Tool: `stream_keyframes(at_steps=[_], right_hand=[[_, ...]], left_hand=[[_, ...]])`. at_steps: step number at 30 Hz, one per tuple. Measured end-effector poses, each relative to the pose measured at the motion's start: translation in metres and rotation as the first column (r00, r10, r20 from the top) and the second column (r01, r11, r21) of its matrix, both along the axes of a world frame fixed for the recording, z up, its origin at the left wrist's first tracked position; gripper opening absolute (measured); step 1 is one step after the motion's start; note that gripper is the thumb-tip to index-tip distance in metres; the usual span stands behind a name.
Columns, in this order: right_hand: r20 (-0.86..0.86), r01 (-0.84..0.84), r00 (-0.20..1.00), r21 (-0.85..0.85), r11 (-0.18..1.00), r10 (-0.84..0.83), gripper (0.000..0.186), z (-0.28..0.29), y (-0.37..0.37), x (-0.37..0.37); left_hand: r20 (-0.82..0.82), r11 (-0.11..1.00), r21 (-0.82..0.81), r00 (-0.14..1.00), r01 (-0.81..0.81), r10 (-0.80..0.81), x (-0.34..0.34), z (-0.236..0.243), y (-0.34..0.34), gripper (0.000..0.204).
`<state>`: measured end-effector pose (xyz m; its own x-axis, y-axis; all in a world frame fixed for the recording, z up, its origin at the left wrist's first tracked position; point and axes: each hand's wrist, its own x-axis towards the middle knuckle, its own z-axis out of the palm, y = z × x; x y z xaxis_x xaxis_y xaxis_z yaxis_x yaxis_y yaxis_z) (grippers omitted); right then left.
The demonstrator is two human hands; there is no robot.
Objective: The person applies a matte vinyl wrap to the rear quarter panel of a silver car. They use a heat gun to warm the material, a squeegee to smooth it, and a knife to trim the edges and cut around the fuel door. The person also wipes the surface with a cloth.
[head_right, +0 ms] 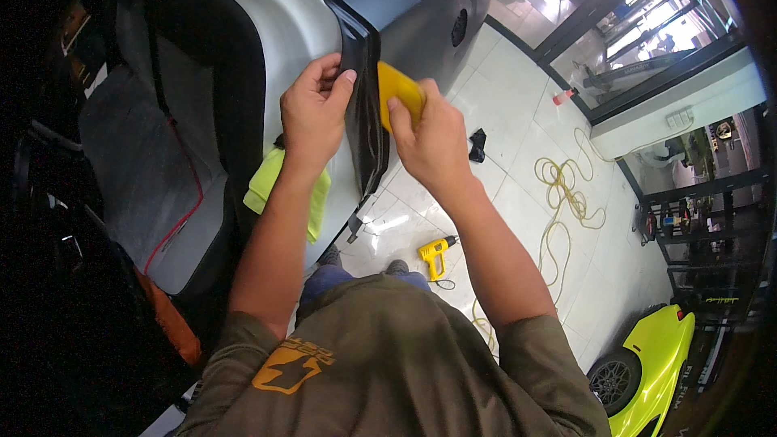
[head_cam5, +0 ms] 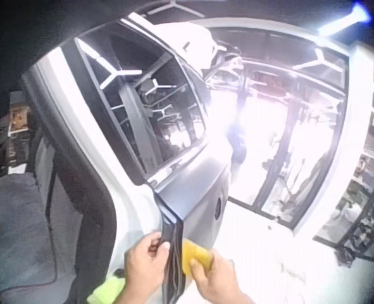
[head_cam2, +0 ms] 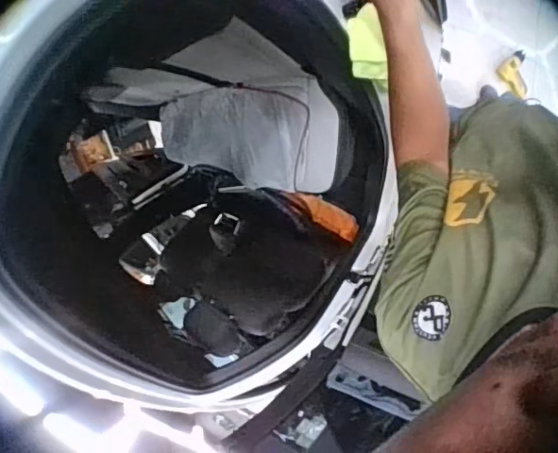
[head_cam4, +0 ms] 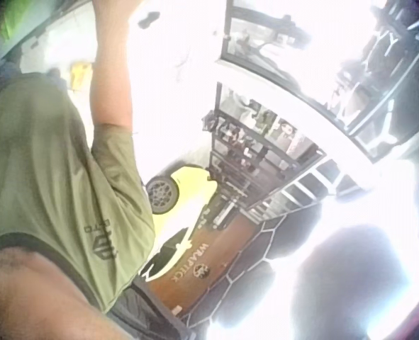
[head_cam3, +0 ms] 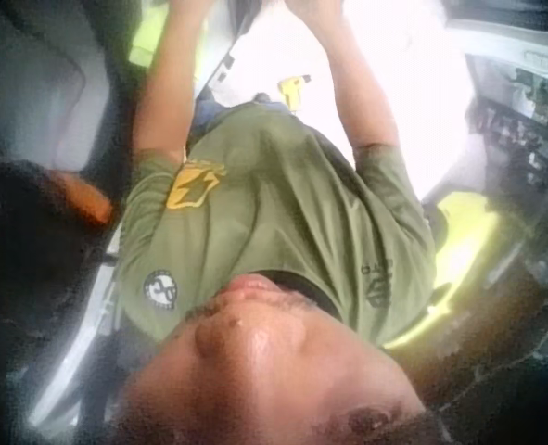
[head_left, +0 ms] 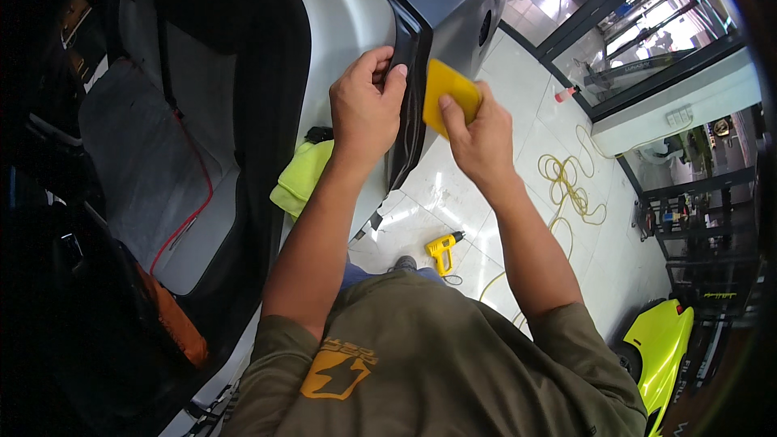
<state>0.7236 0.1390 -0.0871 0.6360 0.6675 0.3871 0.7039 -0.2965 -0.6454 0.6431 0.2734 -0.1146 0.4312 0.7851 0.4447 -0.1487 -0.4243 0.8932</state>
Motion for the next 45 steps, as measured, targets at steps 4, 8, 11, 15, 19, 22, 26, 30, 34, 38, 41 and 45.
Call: stream_keyframes(at_steps=[4,8,11,15,19,22,26,30,34,38,41,45], right_hand=[[0.278,-0.056,0.96,0.113,0.992,0.023,0.026,0.026,0.023,0.009],[0.347,-0.009,0.937,-0.052,0.999,0.026,0.023,0.039,0.032,0.008],[0.351,0.054,0.936,-0.09,0.994,-0.019,0.02,0.038,0.035,0.001],[0.346,0.104,0.937,-0.135,0.985,-0.052,0.018,0.006,0.022,-0.008],[0.18,0.074,0.983,-0.183,0.98,-0.041,0.028,0.012,0.021,-0.015],[0.258,0.003,0.966,0.055,0.998,-0.017,0.047,0.021,0.017,0.002],[0.128,0.035,0.99,0.2,0.979,-0.061,0.055,0.046,0.043,0.017],[0.391,0.066,0.914,0.128,0.99,-0.111,0.059,0.023,0.055,0.033],[0.459,0.08,0.876,0.164,0.983,-0.148,0.062,0.02,0.063,0.033],[0.575,0.043,0.809,0.152,0.987,-0.124,0.063,0.029,0.07,0.035],[0.607,0.021,0.79,0.11,0.994,-0.084,0.065,0.041,0.071,0.037],[0.652,0.023,0.758,0.015,1.0,-0.027,0.063,0.055,0.072,0.036]], left_hand=[[-0.02,0.999,0.028,0.999,-0.026,0.026,0.001,-0.003,0.002,0.021],[-0.001,0.999,-0.007,0.999,0.036,-0.036,0.001,-0.006,0.006,0.022],[-0.067,0.998,-0.027,0.996,0.065,-0.066,-0.002,-0.017,0.007,0.023],[-0.067,0.992,-0.06,0.991,0.112,-0.116,-0.002,-0.012,0.003,0.024],[-0.033,0.991,-0.026,0.99,0.133,-0.133,-0.004,-0.018,0.011,0.023],[-0.039,0.992,0.015,0.992,0.122,-0.121,-0.007,-0.014,0.011,0.024],[-0.027,0.985,-0.022,0.985,0.169,-0.17,-0.009,-0.009,0.014,0.019],[0.01,0.983,-0.001,0.983,0.183,-0.183,-0.006,-0.017,0.017,0.022],[0.04,0.976,-0.018,0.976,0.215,-0.214,-0.009,-0.015,0.018,0.018],[0.032,0.974,0.002,0.973,0.227,-0.227,-0.01,-0.018,0.02,0.018],[0.031,0.971,0.004,0.971,0.238,-0.238,-0.011,-0.016,0.019,0.019],[0.045,0.977,-0.002,0.976,0.215,-0.214,-0.009,-0.019,0.015,0.02]])
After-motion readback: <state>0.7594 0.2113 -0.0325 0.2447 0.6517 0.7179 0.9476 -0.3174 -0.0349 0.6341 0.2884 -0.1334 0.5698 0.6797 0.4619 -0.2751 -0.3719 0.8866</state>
